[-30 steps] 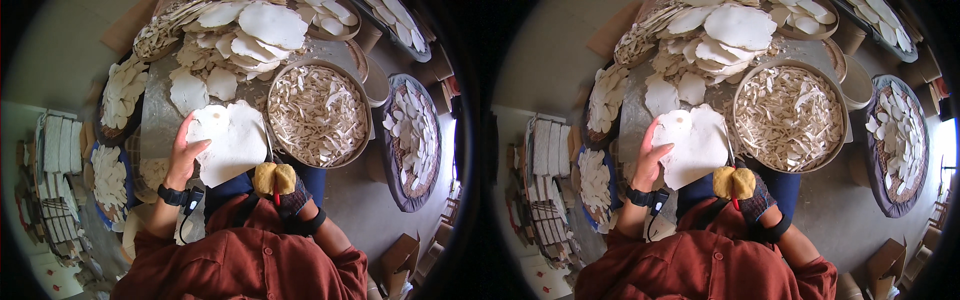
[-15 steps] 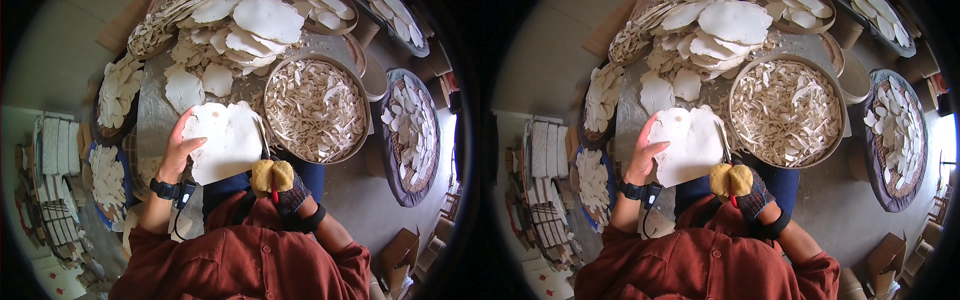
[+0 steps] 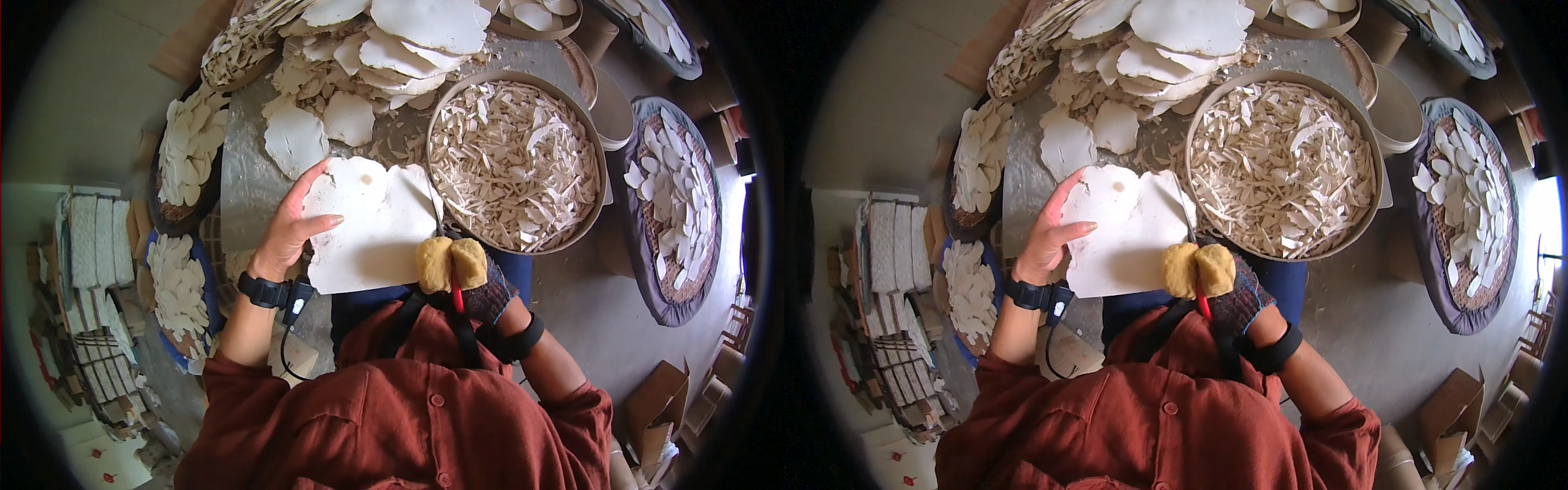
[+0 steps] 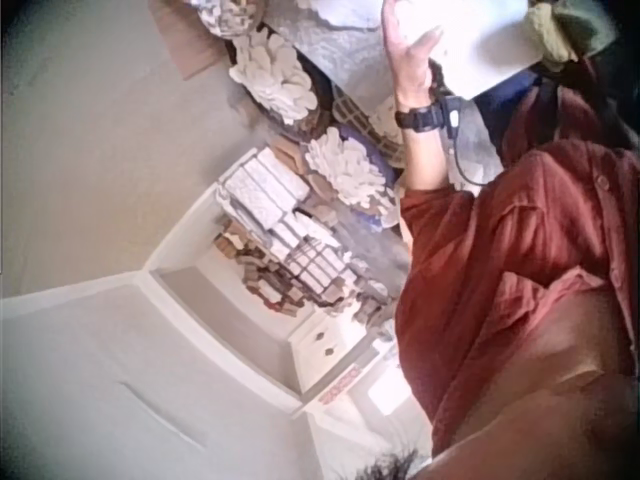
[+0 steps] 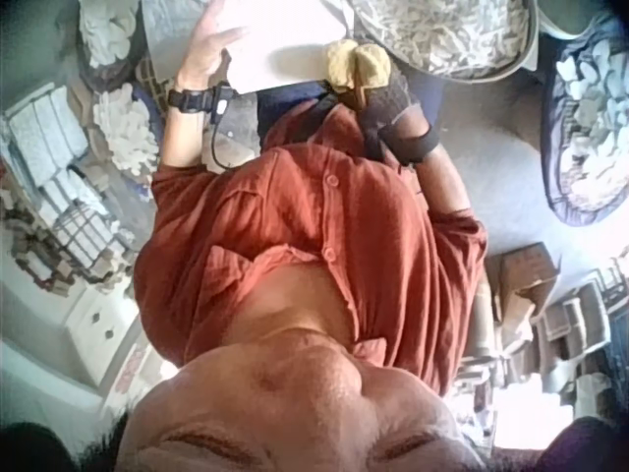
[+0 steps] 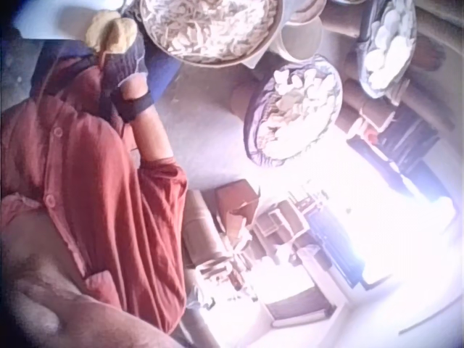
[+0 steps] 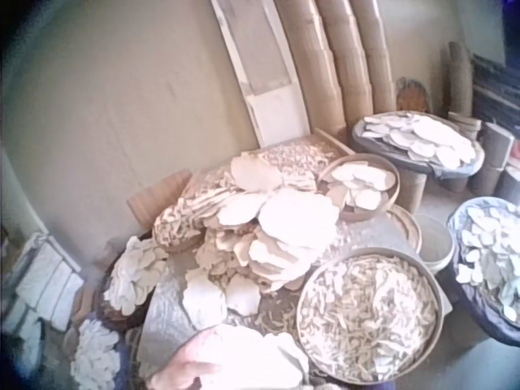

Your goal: The person picks up pieces of white material from a pile, trims their edges using shears, and drops the trimmings into a bowl.

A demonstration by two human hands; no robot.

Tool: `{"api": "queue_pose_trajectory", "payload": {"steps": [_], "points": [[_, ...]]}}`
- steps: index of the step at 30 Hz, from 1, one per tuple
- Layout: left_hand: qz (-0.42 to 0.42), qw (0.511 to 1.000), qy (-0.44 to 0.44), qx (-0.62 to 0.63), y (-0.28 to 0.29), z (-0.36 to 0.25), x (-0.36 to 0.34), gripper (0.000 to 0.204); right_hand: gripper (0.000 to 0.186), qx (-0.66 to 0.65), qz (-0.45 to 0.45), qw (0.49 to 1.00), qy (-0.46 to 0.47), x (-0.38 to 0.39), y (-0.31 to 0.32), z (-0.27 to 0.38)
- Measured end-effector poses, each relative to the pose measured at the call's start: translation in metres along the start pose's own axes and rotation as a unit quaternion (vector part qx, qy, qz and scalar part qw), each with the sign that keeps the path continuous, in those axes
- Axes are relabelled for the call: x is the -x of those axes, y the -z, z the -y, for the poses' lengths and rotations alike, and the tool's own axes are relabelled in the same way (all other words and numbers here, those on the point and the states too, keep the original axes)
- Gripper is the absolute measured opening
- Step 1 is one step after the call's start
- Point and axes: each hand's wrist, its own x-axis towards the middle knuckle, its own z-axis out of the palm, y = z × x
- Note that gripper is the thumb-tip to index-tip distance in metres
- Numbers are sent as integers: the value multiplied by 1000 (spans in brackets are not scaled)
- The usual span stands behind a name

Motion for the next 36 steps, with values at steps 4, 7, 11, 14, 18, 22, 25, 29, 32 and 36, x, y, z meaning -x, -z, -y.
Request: {"api": "queue_pose_trajectory", "payload": {"steps": [4, 7, 11, 14, 18, 22, 25, 29, 32, 36], "points": [[10, 1000, 28, -2, -1, -1, -5, 80, 27, 48, -11, 999, 18, 6, 1, 0], [34, 998, 46, -31, 5, -2, -16, 82, 28, 61, 6, 998, 29, 14, 3, 0], [69, 990, 5, -125, 14, -3, -41, 78, 36, -72, -27, 997, -29, 16, 4, -5], [34, 985, 15, -167, 13, -5, -59, 74, 41, 184, -50, 981, -23, 14, 7, -9], [-54, 907, -120, -401, -10, -3, -58, 73, 43, 149, -29, 988, 14, 12, 13, -10], [52, 823, -145, -547, -52, 21, -24, 88, 35, 109, -54, 993, -9, 0, 5, -12], [20, 736, -127, -665, -75, 44, -16, 97, 37, -292, 59, 954, -40, 1, -12, -10], [15, 755, -108, -647, -72, 44, -20, 94, 29, 28, -6, 998, -49, 28, -28, 10], [-30, 804, -233, -547, -76, 35, -20, 53, 18, 82, 41, 996, -25, 35, -30, 35], [-42, 834, -188, -517, -104, 36, -31, 16, 16, 272, 109, 956, -2, 33, -44, 62]]}}
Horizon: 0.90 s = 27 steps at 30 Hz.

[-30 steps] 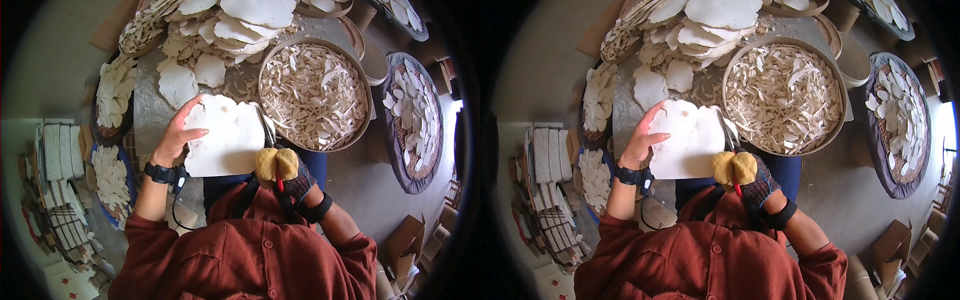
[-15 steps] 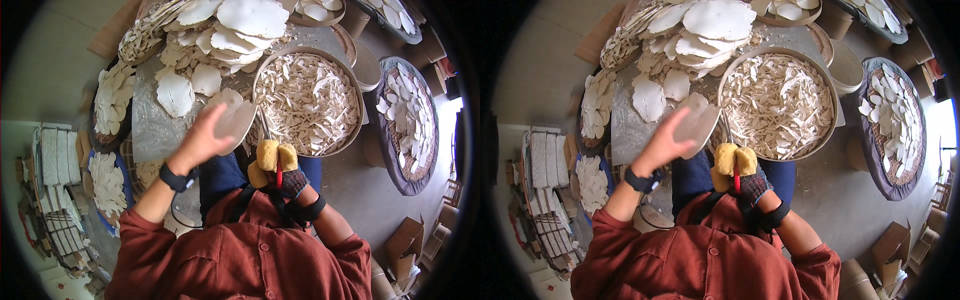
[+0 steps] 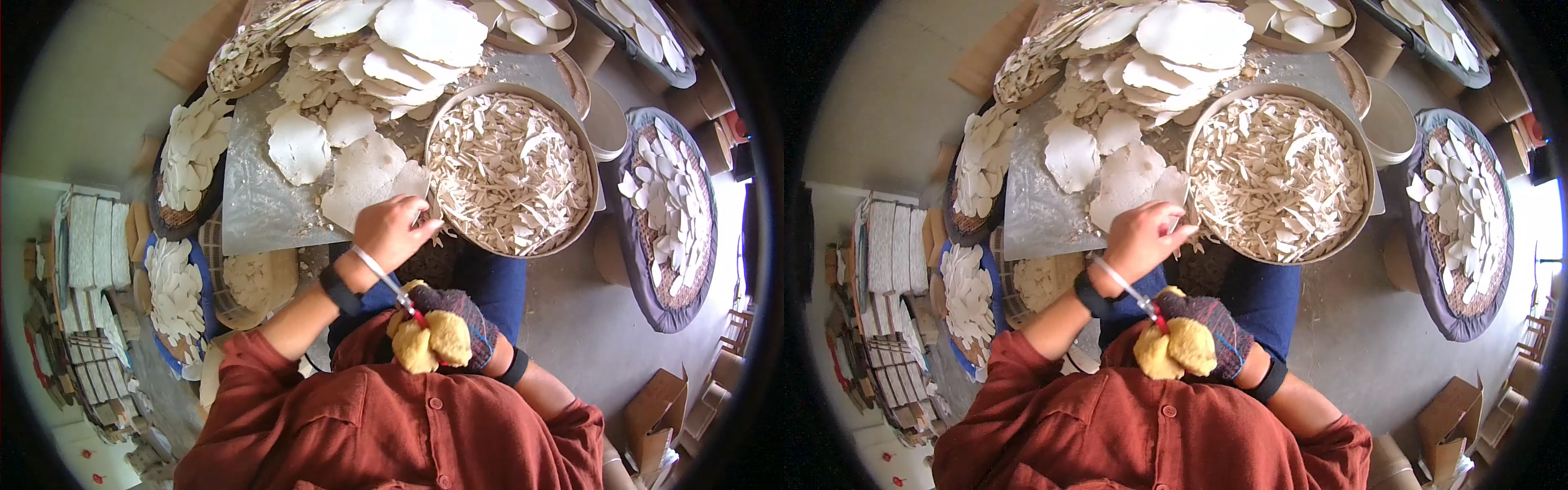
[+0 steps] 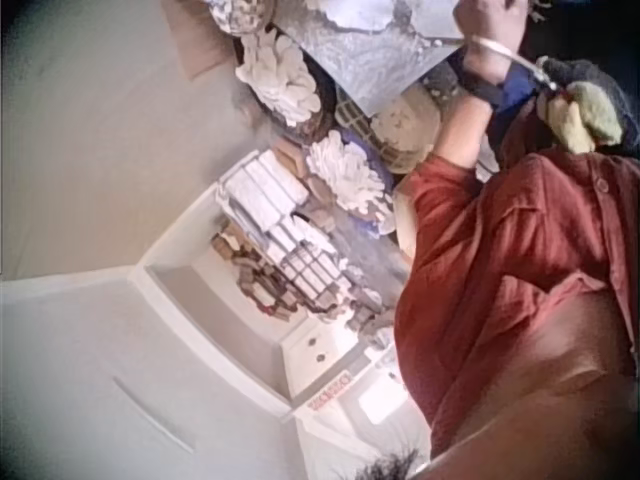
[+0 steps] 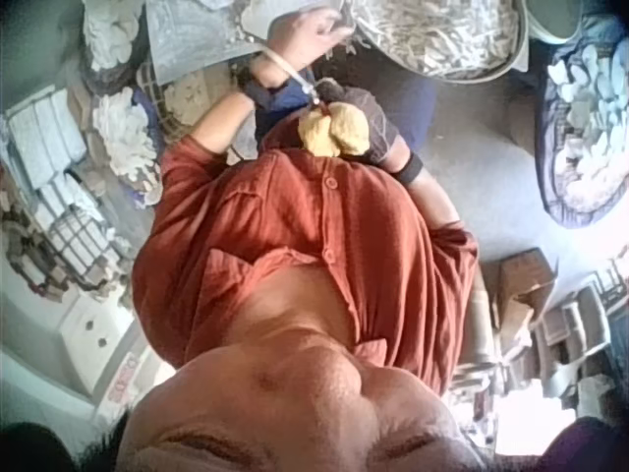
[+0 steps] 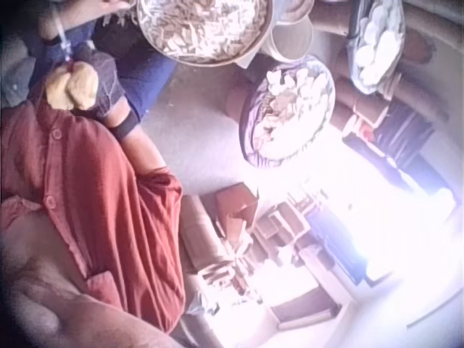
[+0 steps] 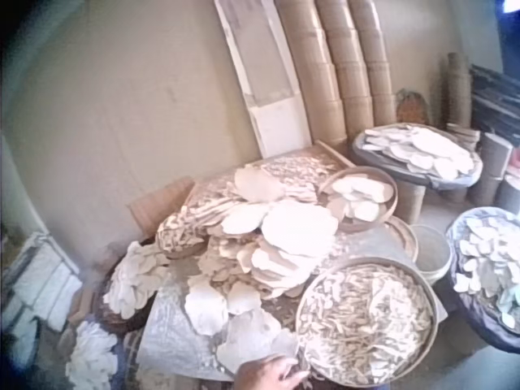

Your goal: The person picks up pieces of white material from a pile, trims their edges using shears, and drops the trimmings into a bowl.

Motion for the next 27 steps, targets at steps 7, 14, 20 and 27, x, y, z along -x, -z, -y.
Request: {"api": "queue_pose_trajectory", "payload": {"steps": [7, 14, 20, 27], "points": [[169, 979, 50, 102, 5, -2, 8, 22, 24, 43, -20, 998, 46, 3, -6, 8], [-15, 983, -5, -185, 10, 17, 17, 80, 22, 42, 22, 998, 33, 0, -6, 11], [10, 983, 3, -185, 16, 33, 15, 63, 23, 53, 20, 998, 6, 1, -6, 14], [-104, 975, -32, -193, 72, 56, 2, 50, 24, 67, 12, 998, 9, -1, -5, 15]]}}
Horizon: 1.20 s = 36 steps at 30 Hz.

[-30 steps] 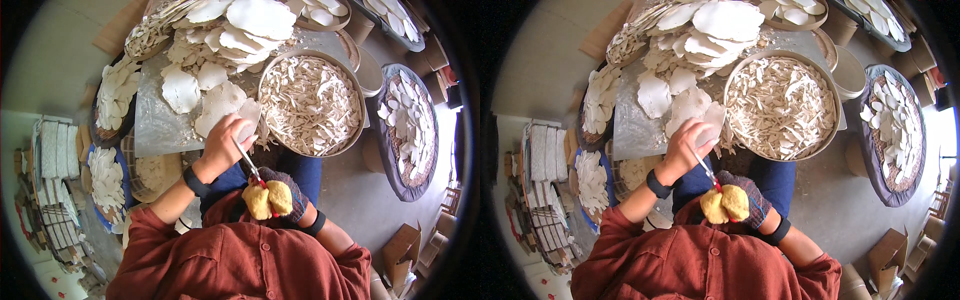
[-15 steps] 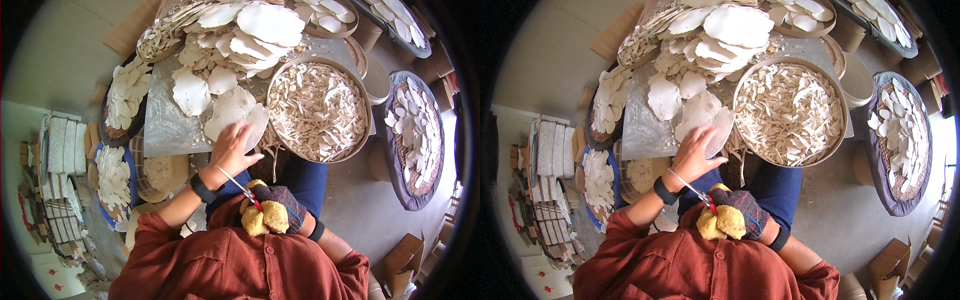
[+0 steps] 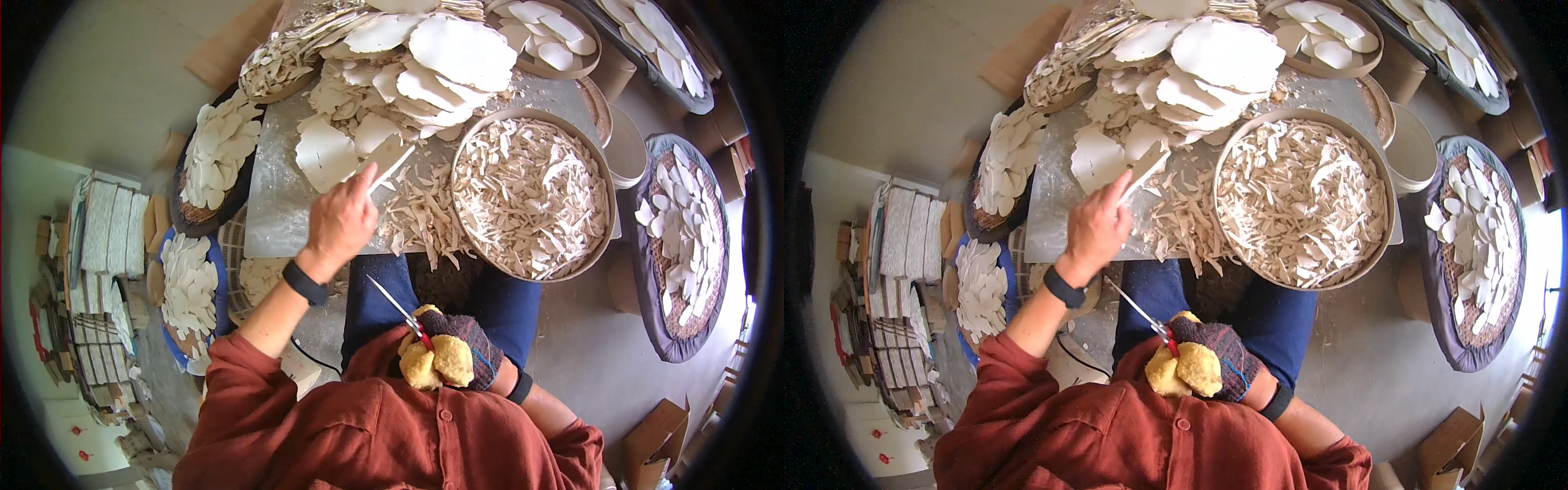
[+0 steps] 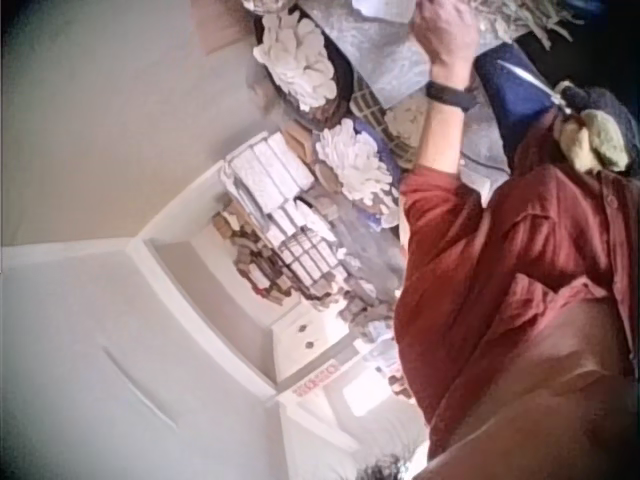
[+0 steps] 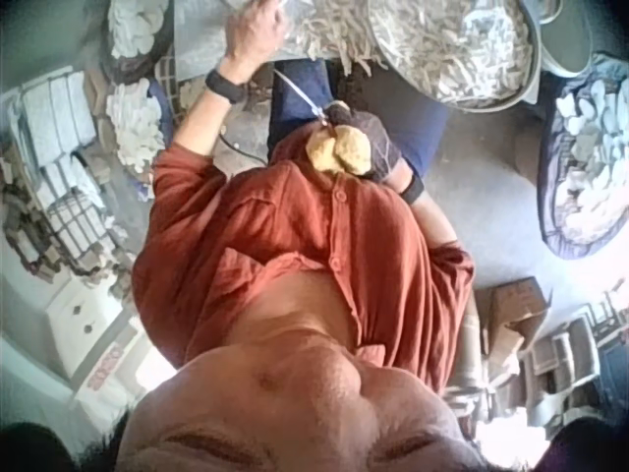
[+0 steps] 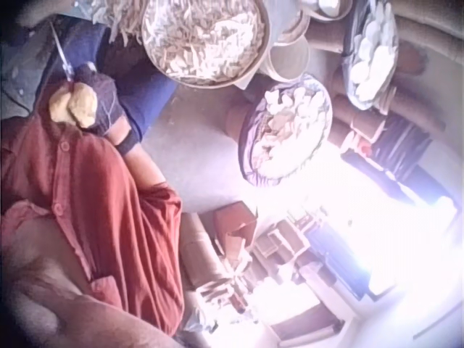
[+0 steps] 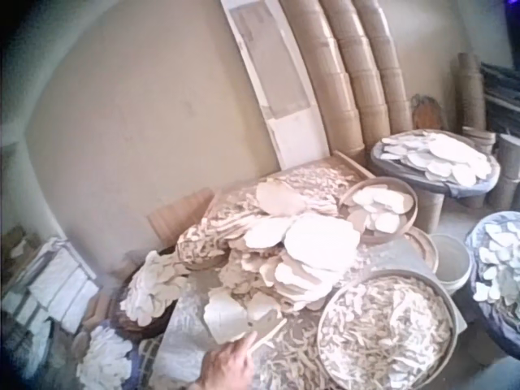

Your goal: The person picks up pieces of white material from a pile, trims their edges using shears, and drops the trimmings into a bowl.

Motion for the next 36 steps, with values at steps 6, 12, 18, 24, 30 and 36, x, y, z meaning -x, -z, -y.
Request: {"api": "queue_pose_trajectory", "payload": {"steps": [6, 12, 18, 24, 30, 36], "points": [[-74, 900, 259, 342, 27, 48, -11, 22, 37, -39, -27, 999, 18, -2, -2, 0], [-132, 570, 354, 730, 37, 36, 20, 30, 22, -58, -79, 994, 55, 2, -5, -20], [-124, 561, 351, 740, 30, 0, 38, 44, 32, -633, -173, 752, -62, 2, -31, -75], [-151, 576, 338, 729, 19, -24, 42, 44, 39, -315, -189, 930, -25, 14, -42, -112], [-181, 614, 342, 688, 4, -42, 46, 51, 43, -777, -141, 607, -84, -10, -37, -114], [-190, 620, 352, 675, -9, -57, 53, 49, 33, -663, -152, 733, -19, -34, -30, -98]]}}
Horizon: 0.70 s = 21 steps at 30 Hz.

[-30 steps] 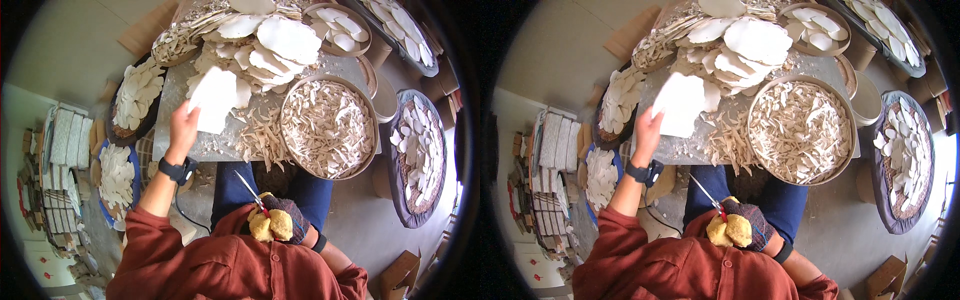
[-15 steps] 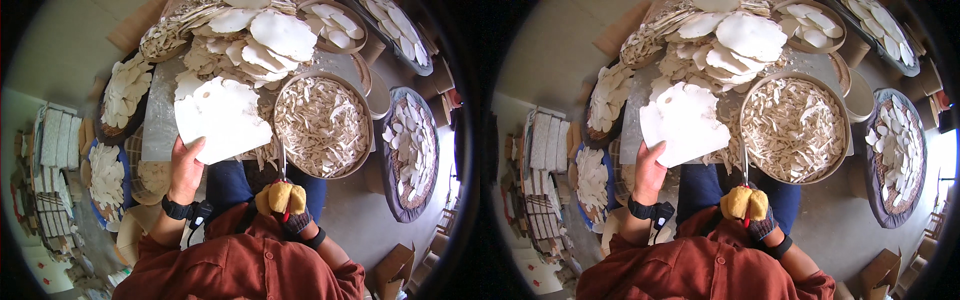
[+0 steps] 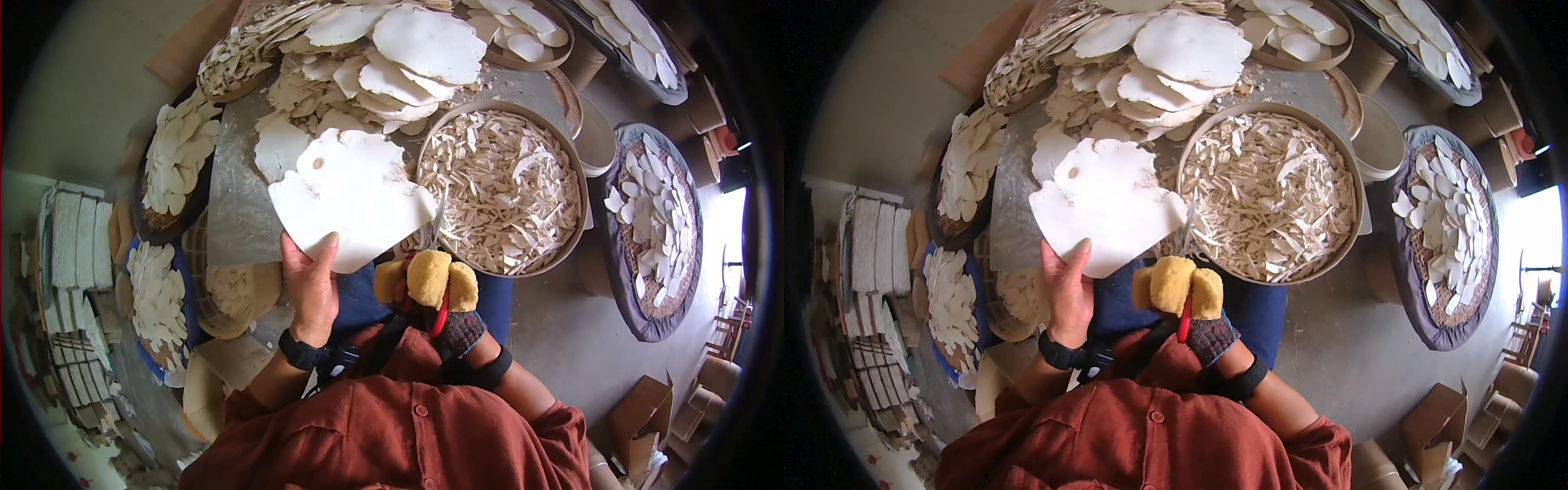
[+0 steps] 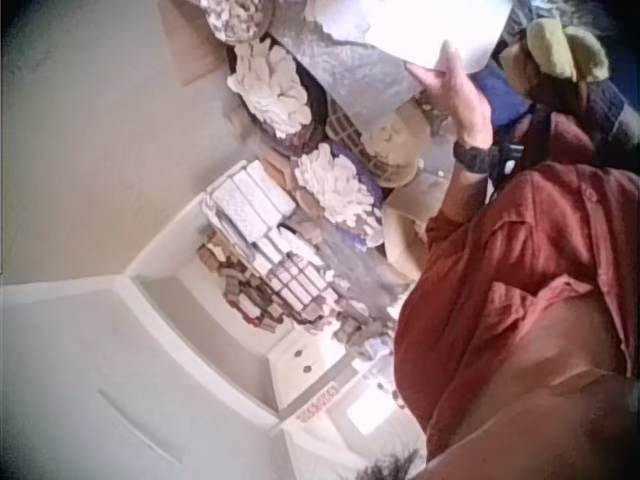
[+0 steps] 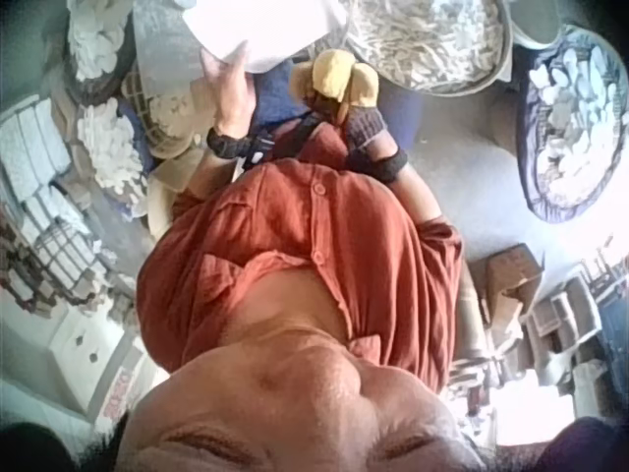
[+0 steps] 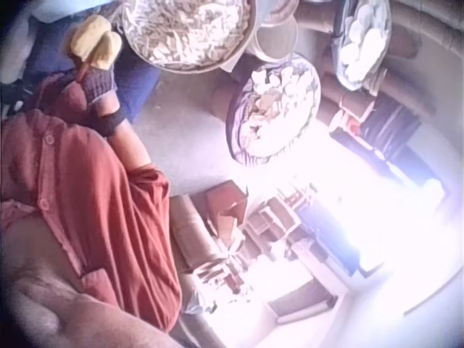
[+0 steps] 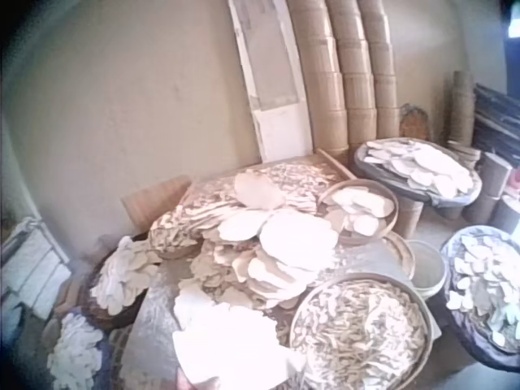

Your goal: The person picks up pieces of white material from a pile, trims their edges using shears, and drops the trimmings into a bowl.

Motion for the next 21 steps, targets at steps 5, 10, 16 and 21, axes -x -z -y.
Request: {"api": "queue_pose_trajectory", "payload": {"steps": [5, 10, 16, 21], "points": [[20, 997, -22, -67, 10, 0, -9, 57, 41, -216, 136, 966, -26, -4, 6, 0], [91, 991, -26, -92, 28, -19, -48, 66, 38, 74, 129, 987, -59, 14, 8, 17], [183, 977, 26, -109, 37, -38, -67, 70, 34, 192, 145, 965, -102, 16, -6, 26], [184, 975, 44, -121, 39, -39, -71, 70, 41, 112, 163, 976, -91, 15, -13, 22]]}}
